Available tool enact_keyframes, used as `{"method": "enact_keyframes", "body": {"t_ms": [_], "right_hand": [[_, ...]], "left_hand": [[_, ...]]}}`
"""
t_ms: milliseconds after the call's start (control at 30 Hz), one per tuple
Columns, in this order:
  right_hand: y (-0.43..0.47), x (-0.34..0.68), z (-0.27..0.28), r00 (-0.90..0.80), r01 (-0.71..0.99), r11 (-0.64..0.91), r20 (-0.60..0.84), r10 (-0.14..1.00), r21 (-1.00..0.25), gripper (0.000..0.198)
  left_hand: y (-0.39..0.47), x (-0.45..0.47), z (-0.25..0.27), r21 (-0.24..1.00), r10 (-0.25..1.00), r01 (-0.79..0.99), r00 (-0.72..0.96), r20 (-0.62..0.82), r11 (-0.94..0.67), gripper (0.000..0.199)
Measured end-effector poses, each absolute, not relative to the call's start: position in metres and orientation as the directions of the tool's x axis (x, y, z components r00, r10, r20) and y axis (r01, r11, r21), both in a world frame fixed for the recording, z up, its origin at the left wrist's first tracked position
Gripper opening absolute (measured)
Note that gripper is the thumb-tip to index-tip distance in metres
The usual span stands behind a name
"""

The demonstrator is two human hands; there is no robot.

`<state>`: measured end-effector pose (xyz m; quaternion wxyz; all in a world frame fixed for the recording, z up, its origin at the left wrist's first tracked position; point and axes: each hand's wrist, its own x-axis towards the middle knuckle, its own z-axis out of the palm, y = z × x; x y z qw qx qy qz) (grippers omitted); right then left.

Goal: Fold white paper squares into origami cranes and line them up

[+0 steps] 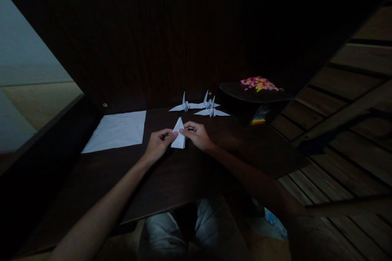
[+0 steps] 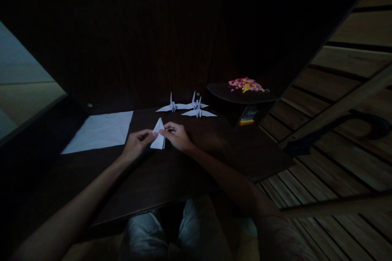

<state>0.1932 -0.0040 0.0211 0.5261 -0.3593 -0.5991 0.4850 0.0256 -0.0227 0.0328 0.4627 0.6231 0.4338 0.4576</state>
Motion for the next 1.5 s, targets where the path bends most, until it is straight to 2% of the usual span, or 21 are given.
{"method": "enact_keyframes", "body": {"t_ms": [267,467,600,833,967,1067,1233,1367,1500], "right_hand": [[-0.005,0.193,0.022,-0.153,-0.057,0.312,0.318,0.936,-0.948,0.02],[-0.003,0.194,0.025,-0.166,-0.153,0.242,0.267,0.949,-0.958,0.02],[-0.006,0.194,0.027,-0.201,-0.265,0.134,0.191,0.961,-0.955,0.02],[-0.005,0.193,0.027,-0.175,-0.16,0.166,0.194,0.965,-0.973,0.024],[-0.005,0.193,0.027,-0.173,-0.195,0.157,0.191,0.966,-0.968,0.025],[-0.005,0.194,0.027,-0.175,-0.219,0.141,0.181,0.968,-0.966,0.026],[-0.007,0.195,0.03,-0.23,-0.15,0.135,0.167,0.959,-0.979,0.034],[-0.008,0.194,0.027,-0.305,-0.084,0.156,0.174,0.936,-0.984,0.037],[-0.006,0.193,0.022,-0.309,-0.079,0.151,0.168,0.936,-0.985,0.033]], "left_hand": [[-0.027,0.026,0.037,0.981,0.942,0.118,0.315,0.111,-0.155,0.032],[-0.026,0.025,0.038,0.974,0.916,0.129,0.381,0.123,-0.184,0.029],[-0.025,0.025,0.038,0.986,0.913,0.087,0.395,0.1,-0.145,0.028],[-0.023,0.023,0.035,0.988,0.921,0.104,0.384,0.065,-0.113,0.025],[-0.023,0.023,0.036,0.989,0.914,0.105,0.402,0.055,-0.106,0.024],[-0.023,0.025,0.036,0.993,0.926,0.072,0.371,0.064,-0.098,0.025],[-0.019,0.026,0.033,0.996,0.968,-0.027,0.232,0.092,-0.088,0.034],[-0.017,0.024,0.033,0.99,0.981,-0.019,0.132,0.144,-0.143,0.04],[-0.017,0.023,0.033,0.986,0.982,-0.004,0.091,0.166,-0.166,0.049]]}}
